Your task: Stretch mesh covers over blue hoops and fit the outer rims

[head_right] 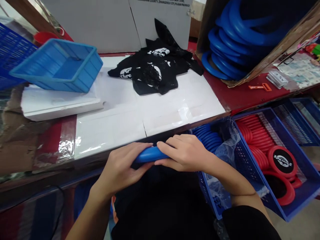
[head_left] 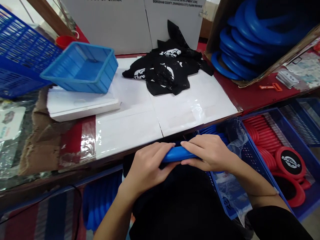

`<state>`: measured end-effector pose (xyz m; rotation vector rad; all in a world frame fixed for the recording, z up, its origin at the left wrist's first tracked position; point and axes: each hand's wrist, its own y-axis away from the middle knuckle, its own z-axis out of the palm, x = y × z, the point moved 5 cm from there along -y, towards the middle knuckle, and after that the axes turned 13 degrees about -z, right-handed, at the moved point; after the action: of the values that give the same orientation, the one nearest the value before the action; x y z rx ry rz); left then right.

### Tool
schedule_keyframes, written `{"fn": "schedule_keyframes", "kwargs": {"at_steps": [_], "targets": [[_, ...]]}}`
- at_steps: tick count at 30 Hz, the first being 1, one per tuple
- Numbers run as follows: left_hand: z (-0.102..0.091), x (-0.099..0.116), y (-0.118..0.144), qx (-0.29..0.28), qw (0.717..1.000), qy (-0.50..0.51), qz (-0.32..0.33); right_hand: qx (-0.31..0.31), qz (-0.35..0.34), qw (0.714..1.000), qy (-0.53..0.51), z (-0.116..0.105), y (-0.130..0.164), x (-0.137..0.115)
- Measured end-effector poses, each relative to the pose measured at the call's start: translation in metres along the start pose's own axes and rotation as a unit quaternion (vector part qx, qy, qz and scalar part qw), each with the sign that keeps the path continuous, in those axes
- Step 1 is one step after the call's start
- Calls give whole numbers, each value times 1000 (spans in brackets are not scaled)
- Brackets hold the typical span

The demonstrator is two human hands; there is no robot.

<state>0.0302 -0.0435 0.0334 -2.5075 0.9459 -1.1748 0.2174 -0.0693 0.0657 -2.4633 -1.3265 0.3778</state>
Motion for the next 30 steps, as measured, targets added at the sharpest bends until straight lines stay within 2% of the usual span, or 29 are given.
{"fn": "schedule_keyframes", "kwargs": {"at_steps": [2, 4, 6, 10, 12, 15, 18, 21, 23, 25, 27, 30], "targets": [[2, 4, -2, -12, 999, -31, 34, -4, -7, 1000, -26, 3, -4, 0], [-2, 1, 0, -17, 999, -19, 46, 10, -10, 997, -79, 0, -5, 6], [-10, -10, 6, -15, 999, 26, 25, 16, -2, 990, -141, -5, 0, 16], [-34, -41, 24, 46, 986, 156, -35, -5, 20, 975, -222, -10, 14, 38], [-39, -47, 30, 53, 985, 161, -45, -18, 28, 971, -237, -7, 17, 43], [-33, -39, 28, 22, 995, 79, -50, -40, 22, 973, -227, 2, 14, 39], [-23, -19, 18, -10, 1000, 16, -13, -53, -10, 982, -183, 10, 8, 30], [-16, -5, 10, -23, 1000, -10, 18, -48, -27, 986, -155, 10, 4, 23], [-14, -5, 8, -26, 999, 3, 21, -31, -24, 985, -169, 7, 5, 23], [-16, -16, 12, -35, 998, 50, 12, -15, -12, 979, -201, 3, 9, 26], [-19, -36, 18, -34, 992, 121, -7, -14, 6, 974, -228, 1, 17, 32], [-21, -72, 32, 21, 969, 242, -43, -43, 44, 967, -247, 4, 34, 42]]}}
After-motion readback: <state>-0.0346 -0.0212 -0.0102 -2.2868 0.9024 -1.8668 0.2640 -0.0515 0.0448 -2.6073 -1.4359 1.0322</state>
